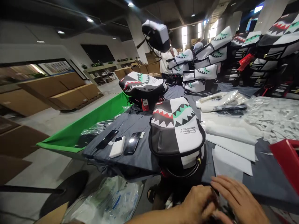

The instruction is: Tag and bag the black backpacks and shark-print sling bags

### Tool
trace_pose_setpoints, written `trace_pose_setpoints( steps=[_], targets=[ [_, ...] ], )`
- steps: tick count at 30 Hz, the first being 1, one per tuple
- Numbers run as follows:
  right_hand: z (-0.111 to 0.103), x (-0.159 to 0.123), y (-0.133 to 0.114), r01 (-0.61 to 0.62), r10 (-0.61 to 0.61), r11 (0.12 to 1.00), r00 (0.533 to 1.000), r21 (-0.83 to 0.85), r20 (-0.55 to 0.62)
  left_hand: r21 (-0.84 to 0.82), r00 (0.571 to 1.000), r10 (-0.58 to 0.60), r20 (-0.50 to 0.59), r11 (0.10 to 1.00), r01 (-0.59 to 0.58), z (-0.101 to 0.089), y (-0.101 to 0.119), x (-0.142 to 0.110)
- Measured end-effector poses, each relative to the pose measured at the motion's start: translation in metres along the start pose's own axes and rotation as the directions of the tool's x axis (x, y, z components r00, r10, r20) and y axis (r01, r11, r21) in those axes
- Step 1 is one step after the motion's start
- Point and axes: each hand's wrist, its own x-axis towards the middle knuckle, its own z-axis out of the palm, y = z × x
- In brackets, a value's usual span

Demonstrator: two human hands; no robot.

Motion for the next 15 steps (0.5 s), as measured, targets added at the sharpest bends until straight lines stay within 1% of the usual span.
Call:
trace_pose_setpoints(
  steps=[1,2,3,4,5,6,7,9,10,11,12,13,15],
  targets=[
    [-0.001,0.012,0.003,0.124,-0.125,0.992,0.992,0.011,0.028,0.168,0.985,0.148,0.087,0.972,-0.161,-0.011,-0.001,-0.008],
    [0.001,0.023,0.007,0.225,-0.228,0.973,0.973,0.051,0.049,0.311,0.958,0.244,0.15,0.908,-0.28,-0.023,-0.001,-0.016],
    [0.005,0.034,0.01,0.301,-0.308,0.948,0.95,0.106,0.053,0.429,0.943,0.291,0.164,0.839,-0.333,-0.034,-0.001,-0.024],
    [0.011,0.043,0.012,0.351,-0.361,0.923,0.932,0.16,0.039,0.522,0.943,0.313,0.114,0.789,-0.325,-0.046,0.0,-0.031],
    [0.019,0.05,0.014,0.371,-0.38,0.908,0.925,0.195,0.013,0.576,0.947,0.321,0.031,0.768,-0.279,-0.058,0.003,-0.038],
    [0.027,0.056,0.014,0.369,-0.374,0.905,0.927,0.212,-0.018,0.589,0.947,0.313,-0.068,0.779,-0.215,-0.07,0.006,-0.045],
    [0.035,0.061,0.013,0.358,-0.355,0.908,0.933,0.218,-0.052,0.566,0.945,0.282,-0.169,0.812,-0.141,-0.082,0.01,-0.05],
    [0.047,0.068,0.005,0.318,-0.3,0.927,0.947,0.2,-0.114,0.454,0.926,0.158,-0.344,0.891,0.016,-0.105,0.017,-0.059],
    [0.05,0.073,0.0,0.294,-0.273,0.939,0.952,0.177,-0.136,0.388,0.909,0.084,-0.409,0.918,0.089,-0.115,0.019,-0.062],
    [0.052,0.078,-0.007,0.281,-0.259,0.949,0.954,0.147,-0.148,0.338,0.889,0.022,-0.458,0.929,0.152,-0.125,0.02,-0.063],
    [0.053,0.083,-0.014,0.272,-0.255,0.956,0.955,0.107,-0.151,0.316,0.87,-0.016,-0.493,0.928,0.197,-0.133,0.019,-0.064],
    [0.053,0.089,-0.021,0.266,-0.253,0.962,0.955,0.065,-0.156,0.322,0.862,-0.036,-0.506,0.919,0.227,-0.141,0.017,-0.064],
    [0.053,0.099,-0.032,0.253,-0.249,0.968,0.954,0.002,-0.17,0.408,0.876,-0.039,-0.481,0.874,0.264,-0.153,0.01,-0.064]
  ],
)
